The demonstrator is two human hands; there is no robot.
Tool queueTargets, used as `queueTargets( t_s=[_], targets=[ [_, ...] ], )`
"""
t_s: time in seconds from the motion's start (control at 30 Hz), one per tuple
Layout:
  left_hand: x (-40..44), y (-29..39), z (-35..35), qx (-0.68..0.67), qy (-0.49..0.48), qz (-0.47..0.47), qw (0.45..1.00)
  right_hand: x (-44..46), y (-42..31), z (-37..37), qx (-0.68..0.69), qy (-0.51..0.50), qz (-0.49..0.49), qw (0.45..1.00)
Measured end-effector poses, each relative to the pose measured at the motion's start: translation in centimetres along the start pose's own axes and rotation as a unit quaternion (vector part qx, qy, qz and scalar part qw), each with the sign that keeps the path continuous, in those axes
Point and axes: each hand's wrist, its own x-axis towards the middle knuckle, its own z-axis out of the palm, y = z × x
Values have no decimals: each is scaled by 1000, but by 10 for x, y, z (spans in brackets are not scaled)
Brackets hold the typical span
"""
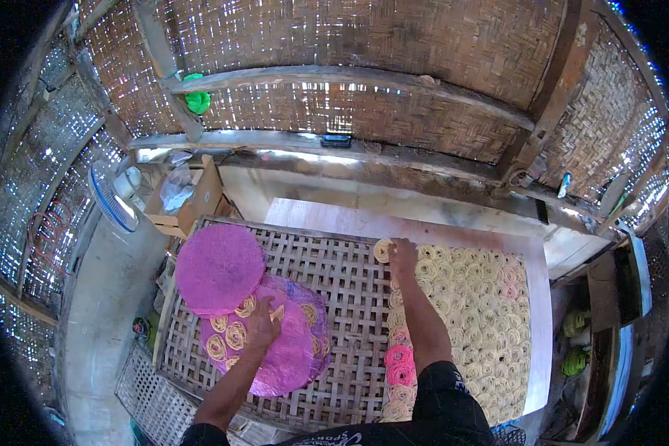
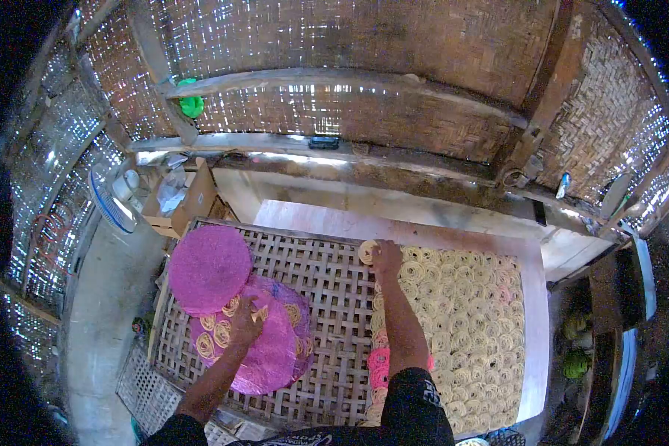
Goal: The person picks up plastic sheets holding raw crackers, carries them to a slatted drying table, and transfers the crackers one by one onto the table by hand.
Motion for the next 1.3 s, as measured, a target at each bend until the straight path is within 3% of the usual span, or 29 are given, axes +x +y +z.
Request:
queueTargets(
  t_s=[0.07, 0.17, 0.2, 0.23, 0.3, 0.33, 0.43, 0.47, 0.53, 0.6, 0.63, 0.7, 0.8, 0.9, 1.0, 1.1, 1.2, 1.3],
  targets=[
    [-4, 4, 10, -22, 24, 7, 999, -4, -5, -8, -46, 100, -42, 993],
    [-3, 47, 14, -104, 44, -24, 993, -50, -27, -4, 112, 98, -49, 988],
    [-5, 65, 17, -136, 52, -45, 988, -75, -29, 6, 227, -84, 34, 970],
    [-10, 64, 40, -251, 19, -92, 963, -97, -34, 19, 326, -269, 116, 899],
    [-9, 90, 41, -283, -91, 21, 954, -128, -78, -21, 495, -415, 299, 702],
    [0, 116, 19, -193, -175, 179, 949, -139, -96, -38, 553, -468, 386, 571],
    [-14, 84, 58, -88, -29, 230, 969, -135, -86, -37, 642, -400, 344, 556],
    [-13, 80, 49, -174, 3, 77, 982, -129, -86, -38, 610, -322, 390, 610],
    [-22, -33, 87, -27, 131, 20, 991, -112, -69, -33, 583, -276, 320, 694],
    [-21, -84, 47, 164, 187, 44, 968, -98, -34, -1, 508, -205, 232, 804],
    [-19, -77, 23, 191, 162, 12, 968, -90, -13, 34, 447, -160, 177, 862],
    [-15, -77, -4, 213, 115, -19, 970, -76, -4, 40, 337, -108, 113, 928],
    [-7, -85, -12, 216, 51, -29, 975, -54, -9, 27, 185, -98, 80, 974],
    [1, -81, -16, 274, 7, -16, 962, -48, -10, 11, 110, -4, -17, 994],
    [8, -103, -9, 265, 15, -15, 964, -47, -15, -18, 23, 27, -72, 997],
    [15, -103, -15, 250, 60, -94, 962, -71, -37, -32, 4, 126, -82, 989],
    [32, -82, -32, 68, 161, -195, 965, -109, -69, -35, 143, -26, -54, 988],
    [42, -61, -57, -9, 182, -244, 952, -138, -106, -34, 325, -215, -34, 920]
  ],
)
